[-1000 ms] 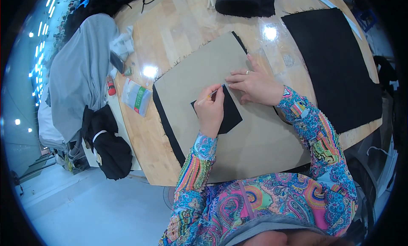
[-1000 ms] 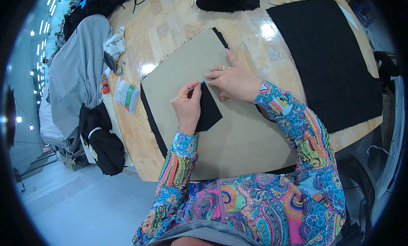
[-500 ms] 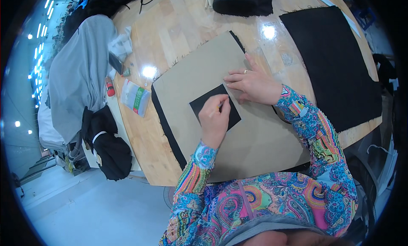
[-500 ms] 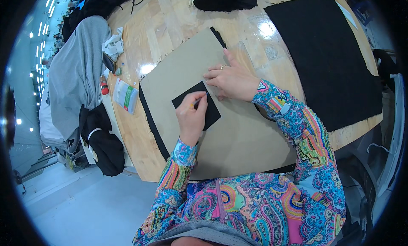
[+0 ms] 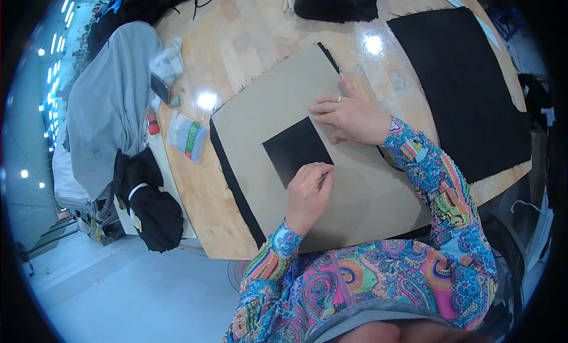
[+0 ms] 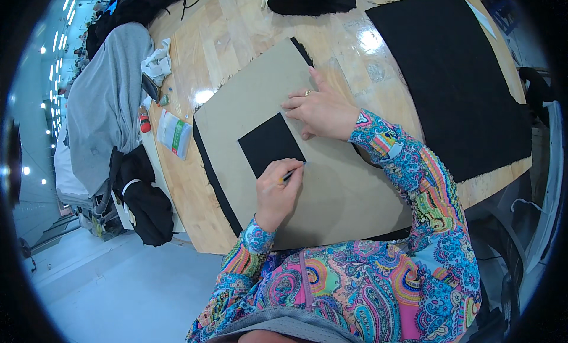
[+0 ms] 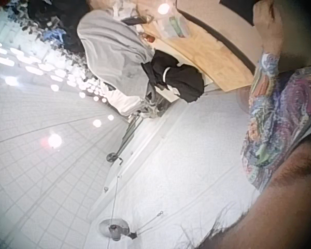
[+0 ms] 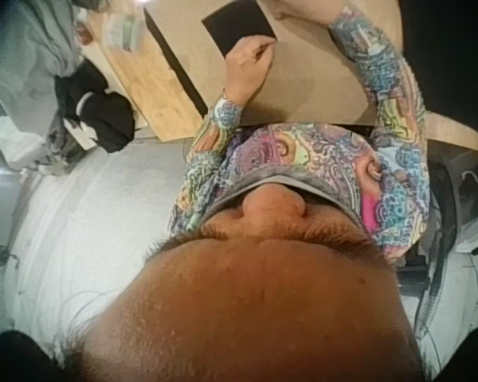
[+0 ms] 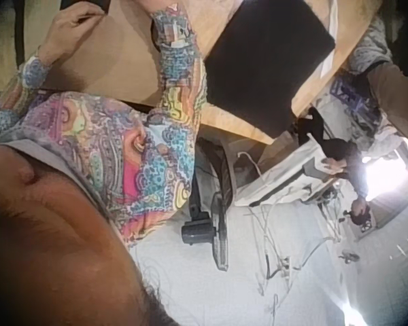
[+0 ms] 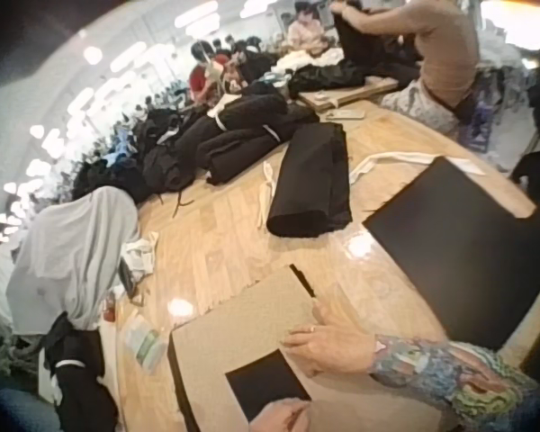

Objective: The person uses a cardboard template and a pencil to trace outlines onto black fabric pieces. They repeatedly position the template, trace the shape, and move the fabric to mark multiple sections on a wooden table in a busy workshop.

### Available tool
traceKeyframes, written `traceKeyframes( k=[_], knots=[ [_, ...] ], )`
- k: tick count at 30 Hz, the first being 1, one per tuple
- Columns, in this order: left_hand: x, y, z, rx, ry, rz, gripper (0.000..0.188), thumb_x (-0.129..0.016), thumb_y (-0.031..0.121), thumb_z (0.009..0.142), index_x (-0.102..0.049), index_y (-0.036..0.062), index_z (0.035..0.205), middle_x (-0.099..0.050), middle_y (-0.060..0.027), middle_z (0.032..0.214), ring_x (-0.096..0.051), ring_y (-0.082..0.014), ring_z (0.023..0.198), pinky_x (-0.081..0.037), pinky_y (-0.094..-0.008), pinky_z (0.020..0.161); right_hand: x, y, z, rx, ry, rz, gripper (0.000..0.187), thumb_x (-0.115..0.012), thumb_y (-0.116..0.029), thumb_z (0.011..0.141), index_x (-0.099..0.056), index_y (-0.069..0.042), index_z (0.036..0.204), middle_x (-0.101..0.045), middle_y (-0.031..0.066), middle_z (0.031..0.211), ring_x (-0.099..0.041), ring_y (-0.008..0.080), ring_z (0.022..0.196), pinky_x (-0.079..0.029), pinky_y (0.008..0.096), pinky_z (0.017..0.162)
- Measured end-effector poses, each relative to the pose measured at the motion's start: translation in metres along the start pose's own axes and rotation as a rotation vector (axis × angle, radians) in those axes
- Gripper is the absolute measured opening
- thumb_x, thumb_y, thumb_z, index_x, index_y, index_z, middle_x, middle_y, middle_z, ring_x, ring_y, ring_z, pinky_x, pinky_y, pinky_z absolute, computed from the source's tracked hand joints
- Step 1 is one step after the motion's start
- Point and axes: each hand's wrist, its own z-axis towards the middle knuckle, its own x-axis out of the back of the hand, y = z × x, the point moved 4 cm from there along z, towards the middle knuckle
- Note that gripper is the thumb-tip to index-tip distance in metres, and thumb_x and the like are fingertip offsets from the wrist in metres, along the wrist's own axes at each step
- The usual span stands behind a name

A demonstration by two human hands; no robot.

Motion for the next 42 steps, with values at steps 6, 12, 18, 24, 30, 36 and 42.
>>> traceKeyframes(
  k=[6, 12, 18, 24, 30, 36, 42],
  knots=[
    [0.02, -0.019, -0.003, 0.32, 0.092, -0.229, 0.008, -0.065, 0.002, 0.084, -0.067, -0.0002, 0.092, -0.067, -0.0097, 0.088, -0.065, -0.016, 0.078, -0.051, -0.0281, 0.068, -0.007, 0.006, -0.002, 0.021, 0.062, 0.016, 0.052, -0.078, -0.029, 0.069, -0.064, -0.012, 0.116, -0.055, -0.0014, 0.13, -0.043, 0.0136, 0.129, -0.007, 0.0633, 0.112],
    [0.055, -0.051, -0.037, 0.524, 0.292, -0.341, 0.019, -0.055, 0.009, 0.095, -0.062, -0.0034, 0.108, -0.066, -0.0107, 0.094, -0.065, -0.0154, 0.087, -0.051, -0.025, 0.076, -0.007, 0.006, -0.003, 0.017, 0.097, 0.05, 0.052, -0.078, -0.027, 0.069, -0.064, -0.011, 0.115, -0.055, -0.0011, 0.129, -0.043, 0.0138, 0.128, -0.008, 0.0636, 0.112],
    [0.108, -0.088, -0.1, 0.545, 0.403, 0.105, 0.024, -0.06, 0.012, 0.091, -0.059, -0.0033, 0.109, -0.064, -0.014, 0.096, -0.063, -0.0199, 0.088, -0.05, -0.0308, 0.078, 0.003, 0.002, 0.0, 0.012, 0.021, 0.063, 0.056, -0.077, -0.027, 0.07, -0.061, -0.009, 0.121, -0.053, 0.0007, 0.132, -0.041, 0.016, 0.13, -0.004, 0.0628, 0.113],
    [0.105, -0.092, -0.126, 0.551, 0.401, 0.074, 0.031, -0.064, 0.013, 0.087, -0.058, -0.0036, 0.111, -0.064, -0.0135, 0.095, -0.062, -0.0226, 0.087, -0.049, -0.0331, 0.077, -0.004, -0.009, 0.007, 0.0, -0.083, -0.037, 0.068, -0.079, -0.035, 0.067, -0.057, -0.009, 0.126, -0.048, 0.0032, 0.138, -0.037, 0.019, 0.135, -0.002, 0.0628, 0.113],
    [0.109, -0.081, -0.121, 0.531, 0.479, -0.184, 0.025, -0.067, 0.007, 0.083, -0.056, -0.0009, 0.104, -0.06, -0.0073, 0.091, -0.052, -0.0117, 0.072, -0.046, -0.0253, 0.065, 0.003, -0.013, 0.0, -0.049, -0.152, -0.179, 0.078, -0.08, -0.038, 0.066, -0.052, -0.008, 0.132, -0.043, 0.0036, 0.143, -0.033, 0.0205, 0.138, -0.002, 0.0634, 0.112],
    [0.118, -0.023, -0.116, 0.244, 0.411, -0.578, 0.031, -0.066, -0.006, 0.081, -0.046, 0.0038, 0.103, -0.056, -0.0076, 0.114, -0.05, -0.0053, 0.077, -0.044, -0.0198, 0.065, -0.005, -0.016, 0.005, -0.096, -0.21, -0.281, 0.085, -0.081, -0.039, 0.066, -0.045, -0.009, 0.137, -0.04, 0.0042, 0.145, -0.031, 0.0197, 0.139, -0.002, 0.064, 0.112],
    [0.125, 0.001, -0.101, 0.16, 0.423, -0.985, 0.031, -0.062, -0.009, 0.081, -0.045, 0.0058, 0.101, -0.053, -0.0144, 0.123, -0.054, -0.0076, 0.091, -0.046, -0.0211, 0.076, 0.01, -0.028, 0.002, -0.162, -0.096, -0.26, 0.096, -0.082, -0.043, 0.064, -0.036, -0.01, 0.142, -0.034, 0.0093, 0.149, -0.028, 0.0286, 0.14, -0.004, 0.0646, 0.111]
  ],
)
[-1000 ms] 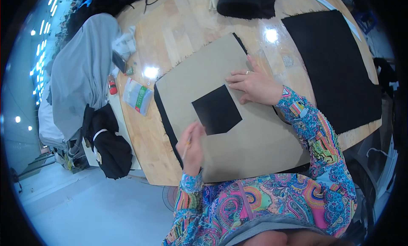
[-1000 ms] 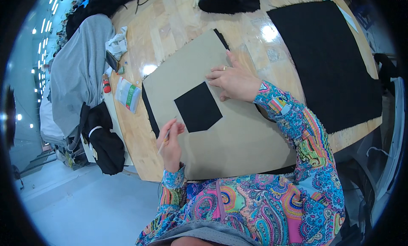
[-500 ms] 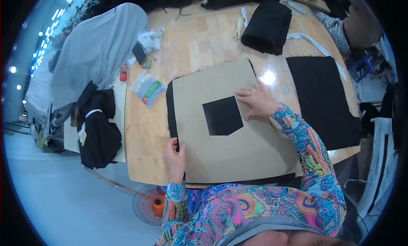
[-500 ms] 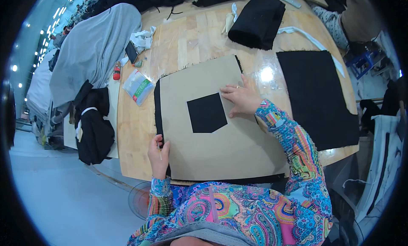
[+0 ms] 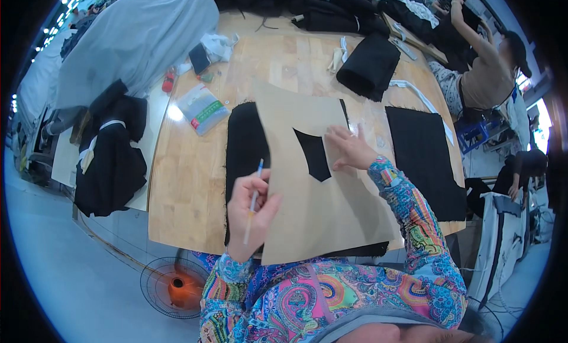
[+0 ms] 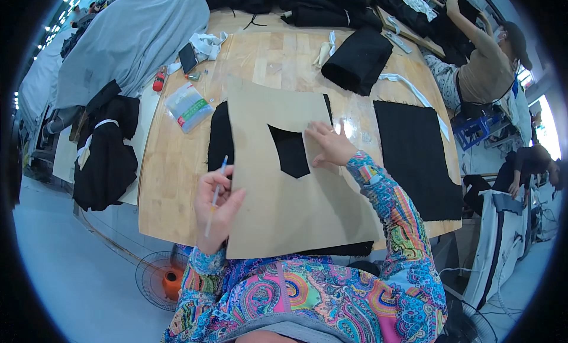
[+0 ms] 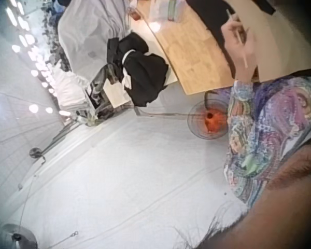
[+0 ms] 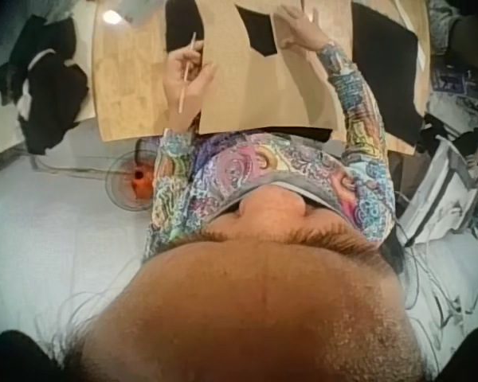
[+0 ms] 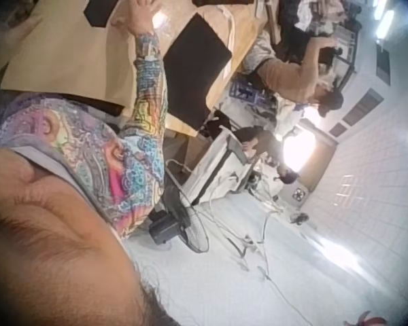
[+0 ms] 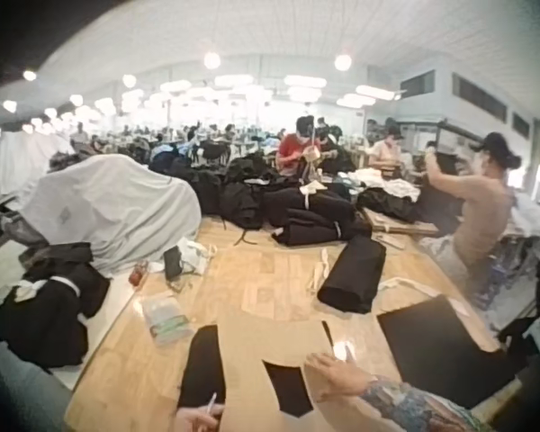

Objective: The person uses a cardboard template and a pencil to trace outlines onto black fabric pieces. They repeatedly position the template, trace the shape, and move the fabric to mark multiple sections on a wooden table in a busy workshop.

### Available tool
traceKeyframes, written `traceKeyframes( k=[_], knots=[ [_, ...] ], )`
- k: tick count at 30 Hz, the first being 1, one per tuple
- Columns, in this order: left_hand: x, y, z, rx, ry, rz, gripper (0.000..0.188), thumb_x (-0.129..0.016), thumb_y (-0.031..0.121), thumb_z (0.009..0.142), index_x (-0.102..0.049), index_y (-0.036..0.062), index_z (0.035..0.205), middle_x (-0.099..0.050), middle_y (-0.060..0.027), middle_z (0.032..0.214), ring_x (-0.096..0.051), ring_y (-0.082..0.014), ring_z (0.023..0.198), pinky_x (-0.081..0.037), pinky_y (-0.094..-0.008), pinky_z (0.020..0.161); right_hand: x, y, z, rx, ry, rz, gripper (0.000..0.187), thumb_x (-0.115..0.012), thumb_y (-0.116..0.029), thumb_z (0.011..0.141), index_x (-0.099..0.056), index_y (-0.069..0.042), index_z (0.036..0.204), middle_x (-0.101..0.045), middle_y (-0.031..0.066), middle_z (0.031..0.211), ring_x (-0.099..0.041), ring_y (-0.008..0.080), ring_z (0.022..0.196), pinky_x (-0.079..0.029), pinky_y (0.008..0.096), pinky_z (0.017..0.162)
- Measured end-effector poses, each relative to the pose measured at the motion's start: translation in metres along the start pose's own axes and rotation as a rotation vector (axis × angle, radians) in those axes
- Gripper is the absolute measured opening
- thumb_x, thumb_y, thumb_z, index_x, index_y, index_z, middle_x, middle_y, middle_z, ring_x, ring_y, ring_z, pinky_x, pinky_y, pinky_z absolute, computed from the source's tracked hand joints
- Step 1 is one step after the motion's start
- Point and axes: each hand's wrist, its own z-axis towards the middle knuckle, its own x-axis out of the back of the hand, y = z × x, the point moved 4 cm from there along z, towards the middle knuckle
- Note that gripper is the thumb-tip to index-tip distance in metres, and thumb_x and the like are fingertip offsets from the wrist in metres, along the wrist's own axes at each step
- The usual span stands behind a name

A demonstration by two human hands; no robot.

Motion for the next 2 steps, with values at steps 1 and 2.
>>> traceKeyframes(
  k=[1, 2],
  knots=[
    [-0.001, 0.009, 0.006, -0.006, 0.044, -0.033, 0.031, -0.063, -0.009, 0.079, -0.046, 0.0071, 0.099, -0.056, -0.014, 0.121, -0.055, -0.0096, 0.095, -0.046, -0.0224, 0.079, 0.013, 0.01, -0.011, -0.043, 0.053, 0.0, 0.098, -0.082, -0.044, 0.064, -0.035, -0.01, 0.143, -0.033, 0.0106, 0.149, -0.027, 0.0311, 0.14, -0.004, 0.0649, 0.111],
    [0.011, 0.015, 0.009, -0.003, 0.123, 0.02, 0.031, -0.063, -0.009, 0.078, -0.046, 0.0078, 0.098, -0.056, -0.0143, 0.121, -0.055, -0.0121, 0.102, -0.046, -0.0249, 0.084, 0.025, 0.02, -0.02, -0.084, 0.188, 0.045, 0.093, -0.082, -0.04, 0.066, -0.038, -0.008, 0.141, -0.033, 0.0143, 0.149, -0.025, 0.0377, 0.139, -0.01, 0.0597, 0.112]
  ],
)
